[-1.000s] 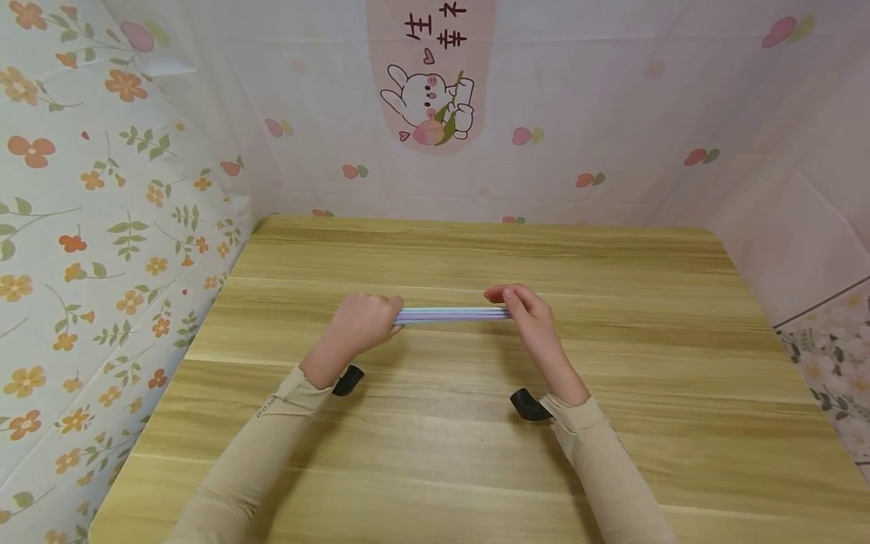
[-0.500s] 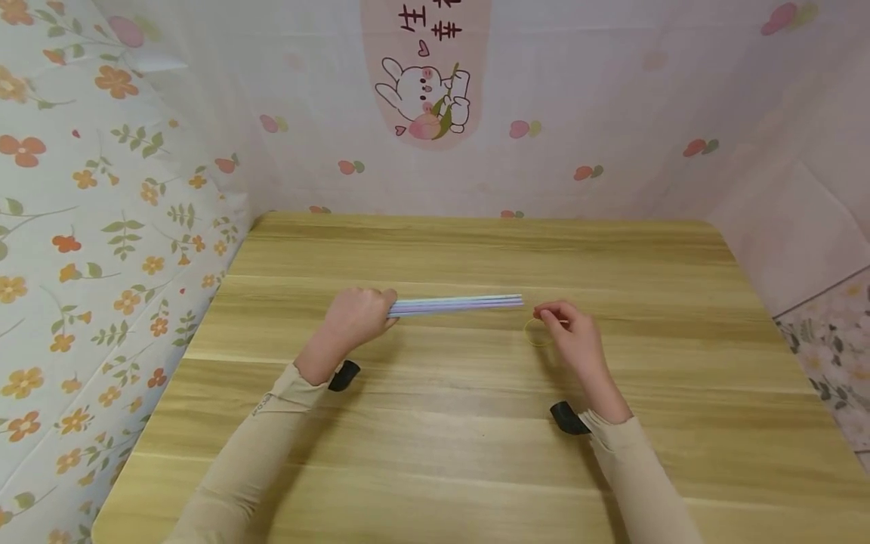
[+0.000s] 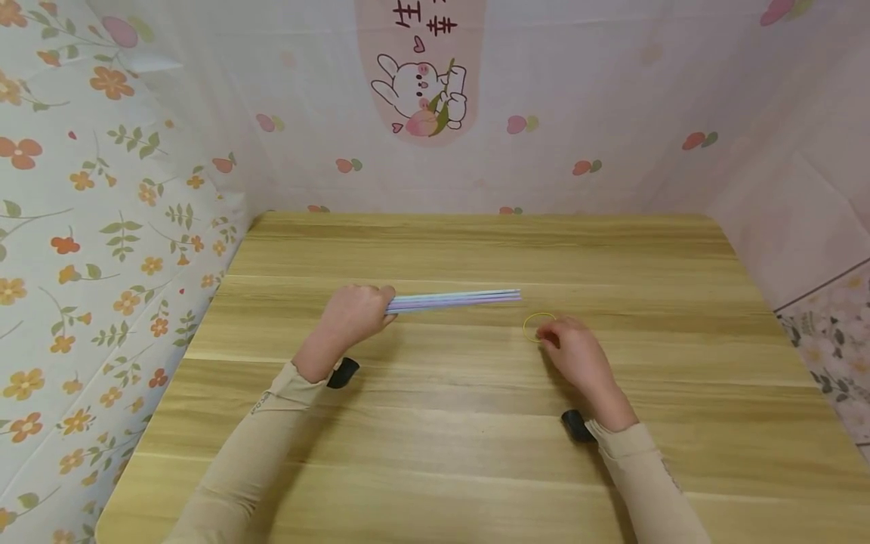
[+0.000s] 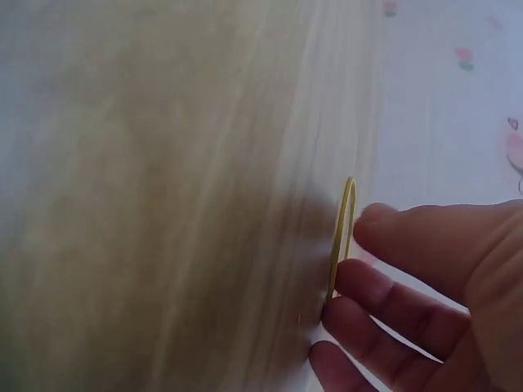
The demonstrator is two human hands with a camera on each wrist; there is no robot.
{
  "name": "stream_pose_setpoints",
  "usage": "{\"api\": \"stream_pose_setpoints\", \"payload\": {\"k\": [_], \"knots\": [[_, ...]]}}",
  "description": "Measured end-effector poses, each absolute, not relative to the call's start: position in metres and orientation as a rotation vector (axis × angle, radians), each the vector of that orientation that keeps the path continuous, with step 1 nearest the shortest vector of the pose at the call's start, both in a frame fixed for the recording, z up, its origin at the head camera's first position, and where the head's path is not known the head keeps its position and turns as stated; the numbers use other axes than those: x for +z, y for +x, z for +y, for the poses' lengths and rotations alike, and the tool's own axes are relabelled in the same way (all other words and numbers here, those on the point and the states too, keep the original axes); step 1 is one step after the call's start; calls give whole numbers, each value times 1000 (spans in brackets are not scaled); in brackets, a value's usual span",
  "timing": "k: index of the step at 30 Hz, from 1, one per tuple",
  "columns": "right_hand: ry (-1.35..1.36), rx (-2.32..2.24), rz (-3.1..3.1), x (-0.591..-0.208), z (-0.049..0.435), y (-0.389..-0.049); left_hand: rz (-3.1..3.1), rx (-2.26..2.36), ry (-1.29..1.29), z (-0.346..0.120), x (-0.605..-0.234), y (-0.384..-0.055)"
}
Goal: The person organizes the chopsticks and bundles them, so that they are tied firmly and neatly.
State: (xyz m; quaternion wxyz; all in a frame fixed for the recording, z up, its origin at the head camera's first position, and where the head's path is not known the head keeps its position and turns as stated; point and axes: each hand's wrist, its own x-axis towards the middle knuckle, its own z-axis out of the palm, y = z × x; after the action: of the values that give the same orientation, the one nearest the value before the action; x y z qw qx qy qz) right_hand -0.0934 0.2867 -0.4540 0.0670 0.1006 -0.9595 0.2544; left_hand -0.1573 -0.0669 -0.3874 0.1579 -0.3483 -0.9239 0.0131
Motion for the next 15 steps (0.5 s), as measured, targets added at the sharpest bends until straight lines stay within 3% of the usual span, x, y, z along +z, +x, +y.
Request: {"api": "stream_pose_setpoints", "payload": {"k": [15], "knots": [[396,482,-2937,-454,275,-99,-2674,32,-990,-69,-387,-158]]}}
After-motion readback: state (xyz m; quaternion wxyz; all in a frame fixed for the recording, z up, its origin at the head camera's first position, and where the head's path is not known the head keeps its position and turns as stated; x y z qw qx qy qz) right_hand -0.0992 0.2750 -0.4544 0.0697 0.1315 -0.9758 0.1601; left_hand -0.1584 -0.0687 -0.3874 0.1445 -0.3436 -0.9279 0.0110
